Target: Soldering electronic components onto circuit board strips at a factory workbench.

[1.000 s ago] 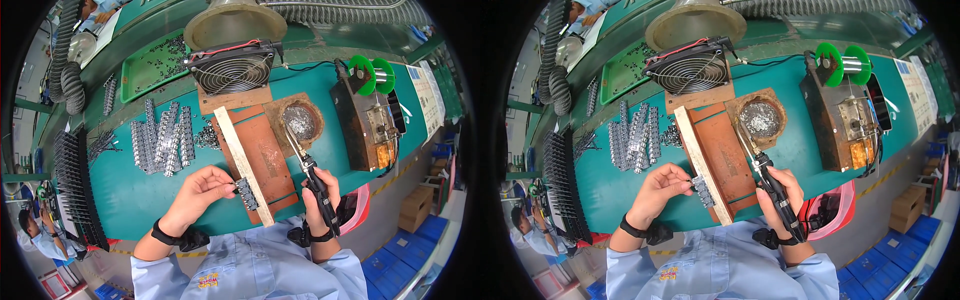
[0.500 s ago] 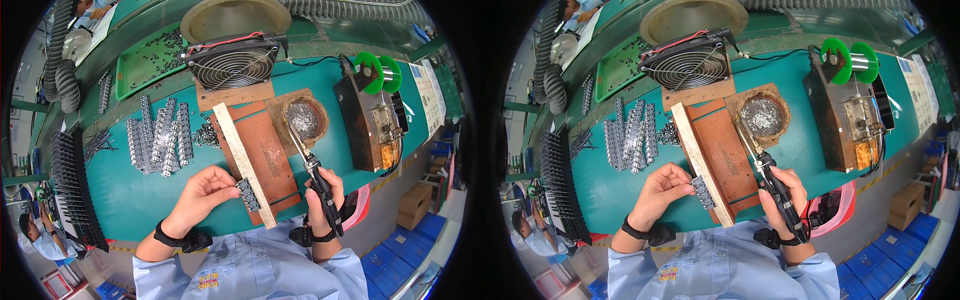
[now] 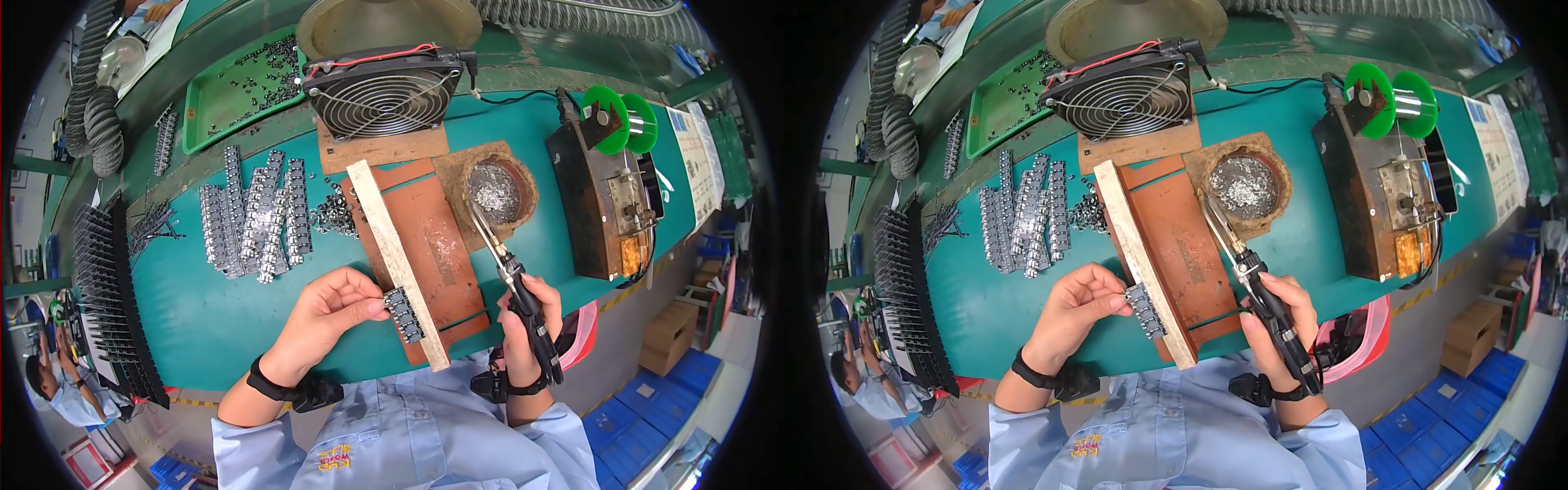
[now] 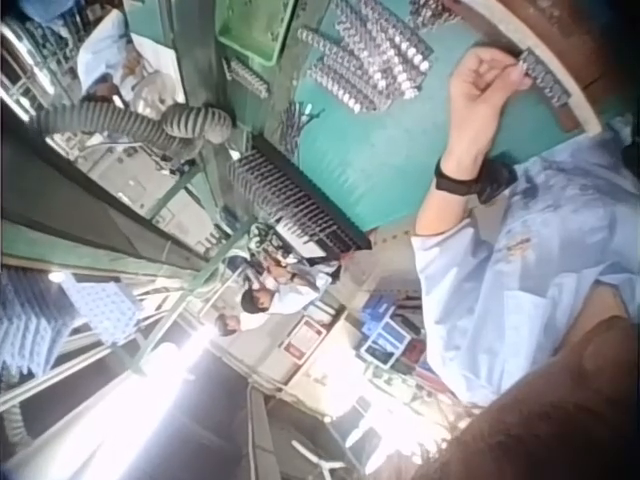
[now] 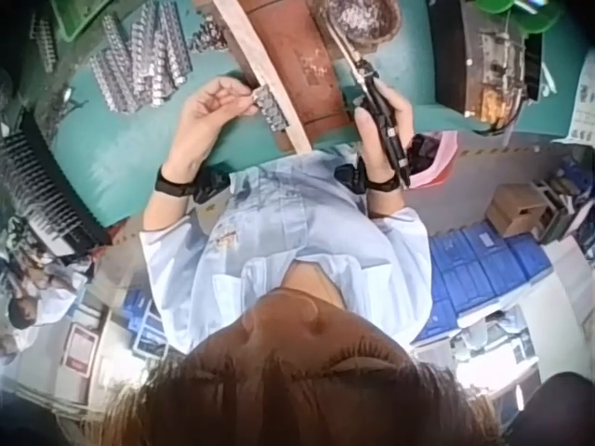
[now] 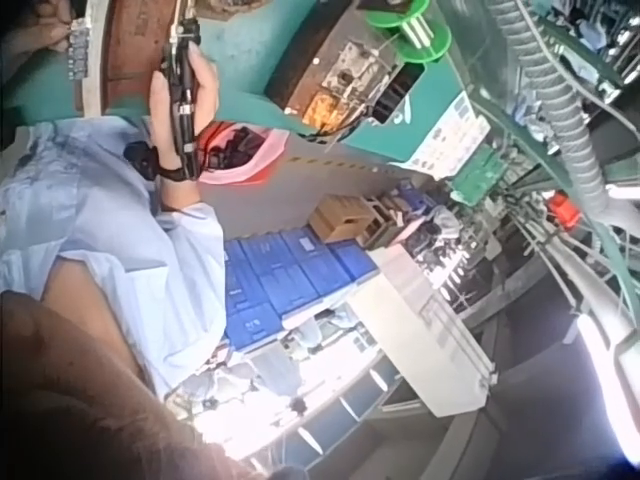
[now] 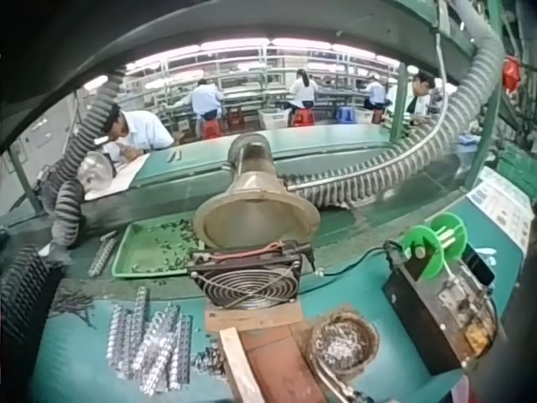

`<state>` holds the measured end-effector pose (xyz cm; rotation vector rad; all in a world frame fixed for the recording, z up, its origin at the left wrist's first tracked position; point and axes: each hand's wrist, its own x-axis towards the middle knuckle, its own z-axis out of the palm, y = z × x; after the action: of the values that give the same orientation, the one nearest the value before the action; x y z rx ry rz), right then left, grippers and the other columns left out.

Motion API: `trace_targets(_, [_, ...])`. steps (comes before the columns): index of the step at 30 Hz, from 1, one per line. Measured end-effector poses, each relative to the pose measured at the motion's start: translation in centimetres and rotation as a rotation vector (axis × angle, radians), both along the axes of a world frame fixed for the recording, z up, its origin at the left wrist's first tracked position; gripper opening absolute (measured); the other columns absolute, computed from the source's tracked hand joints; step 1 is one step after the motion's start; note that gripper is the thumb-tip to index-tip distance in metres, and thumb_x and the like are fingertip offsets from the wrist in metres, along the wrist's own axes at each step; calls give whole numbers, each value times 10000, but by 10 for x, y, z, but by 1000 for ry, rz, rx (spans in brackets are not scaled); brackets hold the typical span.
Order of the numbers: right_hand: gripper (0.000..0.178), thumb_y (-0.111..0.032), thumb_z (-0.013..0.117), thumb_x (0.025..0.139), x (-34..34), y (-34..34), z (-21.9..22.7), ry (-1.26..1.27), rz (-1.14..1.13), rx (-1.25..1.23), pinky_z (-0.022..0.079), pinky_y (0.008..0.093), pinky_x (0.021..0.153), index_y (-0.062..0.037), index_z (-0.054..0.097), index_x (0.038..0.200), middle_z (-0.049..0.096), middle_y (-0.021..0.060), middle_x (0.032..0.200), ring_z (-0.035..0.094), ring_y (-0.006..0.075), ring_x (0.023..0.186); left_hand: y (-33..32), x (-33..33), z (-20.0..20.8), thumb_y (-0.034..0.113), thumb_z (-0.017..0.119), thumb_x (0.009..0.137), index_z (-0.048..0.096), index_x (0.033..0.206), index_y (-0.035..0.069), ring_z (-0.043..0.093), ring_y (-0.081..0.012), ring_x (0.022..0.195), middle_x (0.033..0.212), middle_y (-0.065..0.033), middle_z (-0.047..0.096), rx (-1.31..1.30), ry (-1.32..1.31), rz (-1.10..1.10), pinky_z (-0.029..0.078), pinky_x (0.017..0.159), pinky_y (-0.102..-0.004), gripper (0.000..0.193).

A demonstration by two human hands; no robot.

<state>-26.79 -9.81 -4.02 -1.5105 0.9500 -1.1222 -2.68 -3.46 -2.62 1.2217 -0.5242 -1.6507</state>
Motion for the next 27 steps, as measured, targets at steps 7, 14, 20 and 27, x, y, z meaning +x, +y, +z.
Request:
trace_targets(7, [397,-128,691,691,-21,8,10,-69,172,-95,394,268,583,-12,524,1032,537,83,710,521,164,632,0,2,-4,-5,580,810,508,875,27,589,-126,772,848,-39,577,-28,69,24,483,725,-245,102])
trace_targets(14, [336,-184,728,650,-13,5,23,17,332,-298,353,280,523,-16,589,905,543,50,591,491,170,496,-1,2,-5,-1,579,813,499,878,32,583,-122,782,855,-38,573,-15,114,27,478,730,-241,108])
trace_targets(20, [344,-245,719,649,-7,6,25,108,404,-335,358,305,541,-26,586,880,530,45,574,470,180,478,0,1,-4,0,578,816,492,881,34,579,-118,791,858,-40,577,-3,112,34,474,737,-238,113])
trace_targets(27, [351,-276,719,645,-4,8,23,159,428,-318,368,320,560,-27,588,856,519,51,564,473,187,487,1,1,-6,2,576,818,488,883,34,576,-112,790,859,-45,584,-26,115,29,473,740,-239,114])
